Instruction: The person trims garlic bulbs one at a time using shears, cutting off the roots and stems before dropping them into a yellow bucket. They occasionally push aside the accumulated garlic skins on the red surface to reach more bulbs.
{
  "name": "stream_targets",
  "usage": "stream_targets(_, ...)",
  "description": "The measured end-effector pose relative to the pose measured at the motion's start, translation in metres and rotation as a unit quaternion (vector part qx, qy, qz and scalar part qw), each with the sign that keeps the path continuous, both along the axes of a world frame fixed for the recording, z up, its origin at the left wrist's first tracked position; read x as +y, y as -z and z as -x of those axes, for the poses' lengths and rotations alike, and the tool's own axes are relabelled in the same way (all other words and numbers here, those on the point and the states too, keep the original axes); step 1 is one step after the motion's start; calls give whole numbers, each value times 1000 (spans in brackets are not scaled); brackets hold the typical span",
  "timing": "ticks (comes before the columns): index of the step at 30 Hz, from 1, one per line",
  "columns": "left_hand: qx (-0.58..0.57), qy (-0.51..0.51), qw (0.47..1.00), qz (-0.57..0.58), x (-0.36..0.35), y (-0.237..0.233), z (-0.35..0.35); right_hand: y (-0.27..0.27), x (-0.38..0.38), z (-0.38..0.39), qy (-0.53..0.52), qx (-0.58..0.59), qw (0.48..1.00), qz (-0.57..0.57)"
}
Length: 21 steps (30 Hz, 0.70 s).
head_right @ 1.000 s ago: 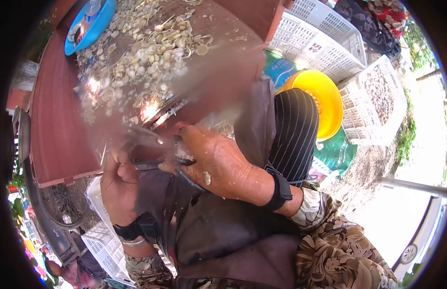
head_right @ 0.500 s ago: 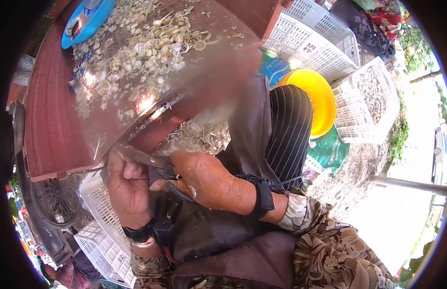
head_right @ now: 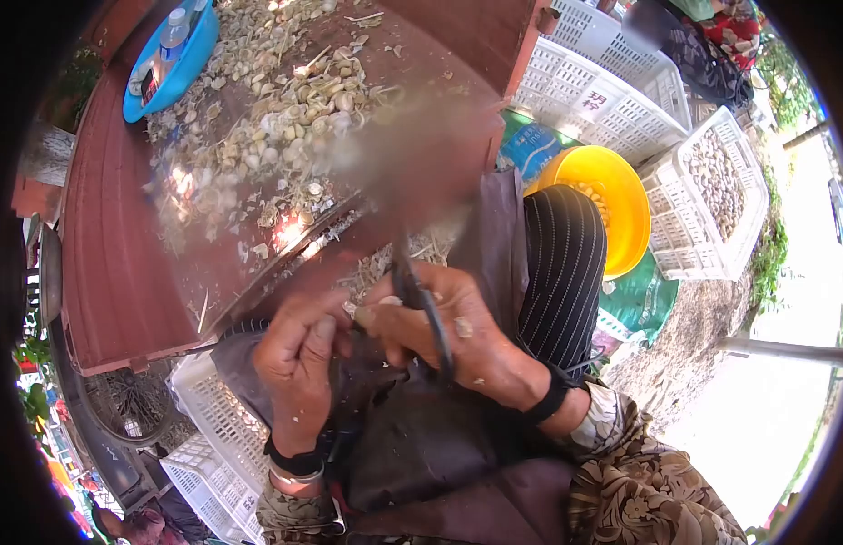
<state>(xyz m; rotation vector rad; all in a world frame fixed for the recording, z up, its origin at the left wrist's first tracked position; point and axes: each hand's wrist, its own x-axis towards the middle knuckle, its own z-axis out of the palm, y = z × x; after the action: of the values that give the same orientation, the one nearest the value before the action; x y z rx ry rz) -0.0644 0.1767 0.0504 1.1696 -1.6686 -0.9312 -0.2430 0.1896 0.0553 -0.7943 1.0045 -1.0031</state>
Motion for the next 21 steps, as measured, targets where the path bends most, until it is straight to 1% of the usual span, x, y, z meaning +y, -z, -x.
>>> stream_targets(1,17,-10,999,-31,-10,-1,-5,-9,-2,15,30,31,999,30)
stream_targets(2,-40,-57,997,25,-32,12,-23,-21,-1,28,88,60,994,21)
stream_targets(3,-77,-106,991,39,-55,12,-38,-25,-2,54,116,146,979,80)
stream_targets(4,-115,-156,979,55,-80,12,-54,-30,-3,67,223,221,944,103)
stream_targets(5,-203,-178,952,145,-111,21,-81,-30,-3,90,293,318,892,132)
stream_targets(6,-287,-196,909,231,-140,36,-106,-25,-5,117,313,420,834,172)
stream_targets(7,-350,-196,879,257,-162,45,-118,-19,-5,143,328,516,764,207)
stream_targets(9,-469,-194,806,306,-196,61,-137,-6,1,191,312,644,673,186)
stream_targets(10,-454,-180,834,256,-208,70,-150,8,6,210,356,585,698,209)
stream_targets(11,-438,-166,859,205,-219,79,-163,6,6,207,387,480,760,207)
stream_targets(12,-421,-148,882,153,-227,85,-175,-10,-1,188,354,502,773,158)
stream_targets(13,-350,-173,916,96,-232,88,-184,-29,-12,158,319,523,783,107)
stream_targets(14,-275,-197,940,37,-234,91,-193,-39,-21,127,321,459,820,116)
stream_targets(15,-199,-222,954,-22,-233,93,-204,-46,-26,105,299,403,854,137)
stream_targets(16,-201,-228,952,-39,-229,91,-215,-47,-34,95,254,381,878,138)
stream_targets(17,-278,-239,930,-24,-223,92,-223,-48,-41,84,208,358,900,136)
stream_targets(19,-423,-255,870,6,-209,86,-225,-47,-57,64,121,310,935,126)
stream_targets(20,-517,-256,809,111,-203,97,-237,-44,-65,54,80,286,948,118)
stream_targets(21,-503,-244,816,150,-197,87,-226,-42,-75,46,29,287,949,128)
